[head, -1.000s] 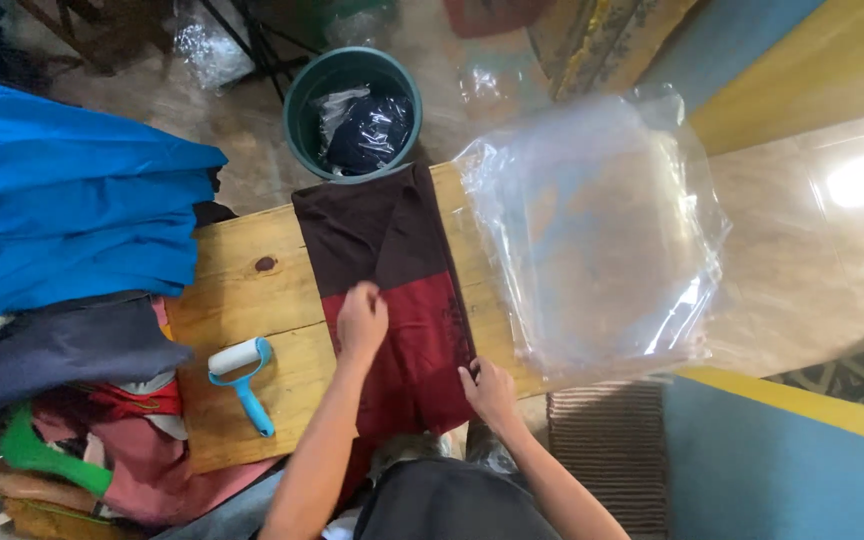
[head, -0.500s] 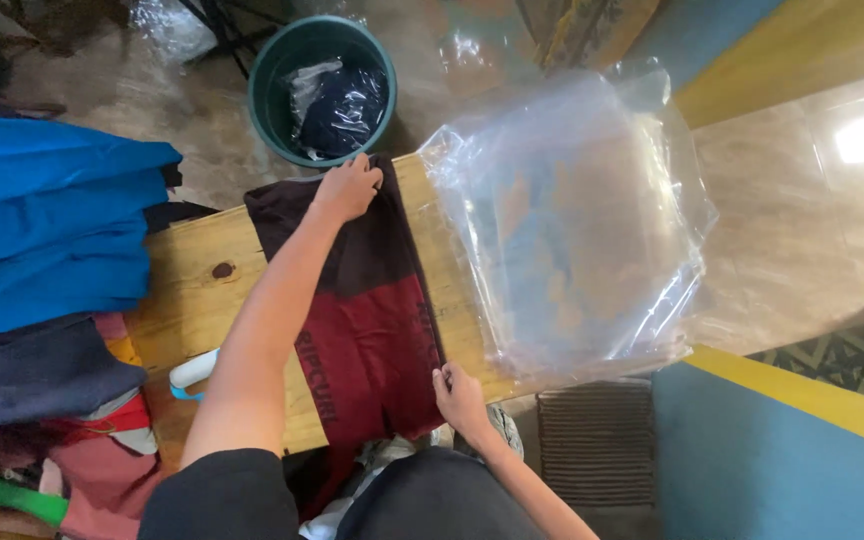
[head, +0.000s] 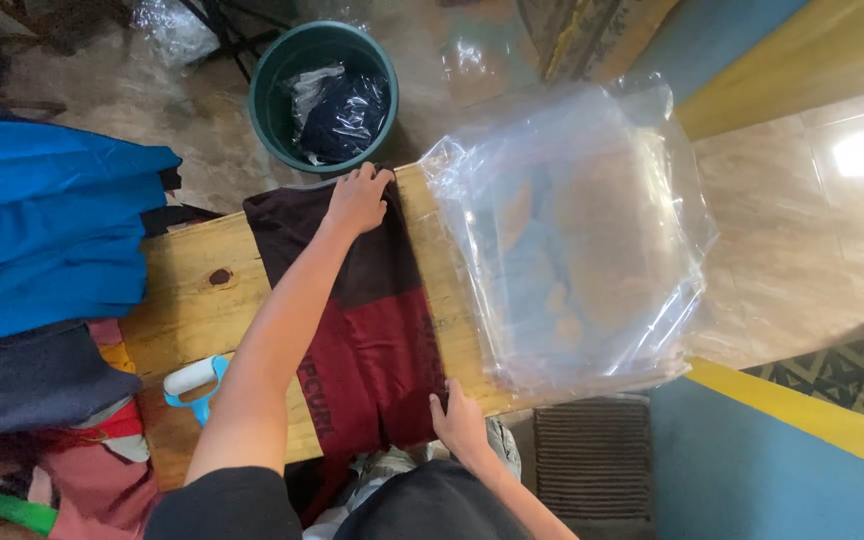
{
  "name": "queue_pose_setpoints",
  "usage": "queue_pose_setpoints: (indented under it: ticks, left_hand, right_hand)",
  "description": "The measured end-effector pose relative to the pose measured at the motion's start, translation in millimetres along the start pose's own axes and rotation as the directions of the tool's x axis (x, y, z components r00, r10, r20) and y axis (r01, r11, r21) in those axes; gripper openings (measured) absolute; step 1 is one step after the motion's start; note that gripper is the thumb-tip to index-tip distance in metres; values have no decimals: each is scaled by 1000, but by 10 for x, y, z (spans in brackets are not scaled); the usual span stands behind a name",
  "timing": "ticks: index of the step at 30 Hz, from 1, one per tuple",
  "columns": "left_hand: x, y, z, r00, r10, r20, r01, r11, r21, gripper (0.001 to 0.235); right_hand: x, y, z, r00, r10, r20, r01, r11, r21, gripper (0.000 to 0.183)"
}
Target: The person folds a two-toned t-shirt on a wooden table, smoothing it out and using a lint roller to remove debris. They fold the shirt into a compact rectangle and place it on a stack of other folded clothes.
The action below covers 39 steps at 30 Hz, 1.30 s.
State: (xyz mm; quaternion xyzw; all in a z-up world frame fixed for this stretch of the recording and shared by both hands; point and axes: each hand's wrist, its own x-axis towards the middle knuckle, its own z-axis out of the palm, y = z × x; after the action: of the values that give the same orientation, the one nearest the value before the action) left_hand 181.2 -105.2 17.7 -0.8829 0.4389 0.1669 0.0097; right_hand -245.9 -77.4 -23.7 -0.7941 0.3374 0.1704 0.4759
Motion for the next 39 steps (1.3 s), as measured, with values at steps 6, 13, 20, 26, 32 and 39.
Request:
queue_pose_setpoints:
  ticks: [6, 13, 20, 26, 32, 39]
  left_hand:
    - [-1282, 262, 230, 775, -602, -191, 365, 673, -644, 43]
    - [-2325, 620, 911, 628, -772, -99, 491, 492, -719, 41]
    - [-2182, 497, 1614, 470, -882, 43, 475, 211, -855, 34]
    - [-2153, 392, 1665, 380, -881, 280, 462, -82, -883, 28]
    - [-2634, 215, 1124, 326, -936, 134, 599, 95, -795, 40]
    - [-3834, -422, 1450, 15, -958, -287, 833, 171, -526, 74]
  right_hand:
    - [63, -14, 26, 967, -181, -178, 91, 902, -423, 33]
    - [1585, -1399, -625, 833, -514, -206, 450, 844, -291, 30]
    - [3531, -1876, -606, 859, -501, -106, 360, 737, -572, 38]
    - [3760, -2109, -651, 869, -484, -100, 401, 809, -430, 16]
    - [3208, -2466, -631, 814, -563, -144, 345, 667, -660, 19]
    - [2389, -1937, -181, 650, -760, 3, 489, 415, -767, 63]
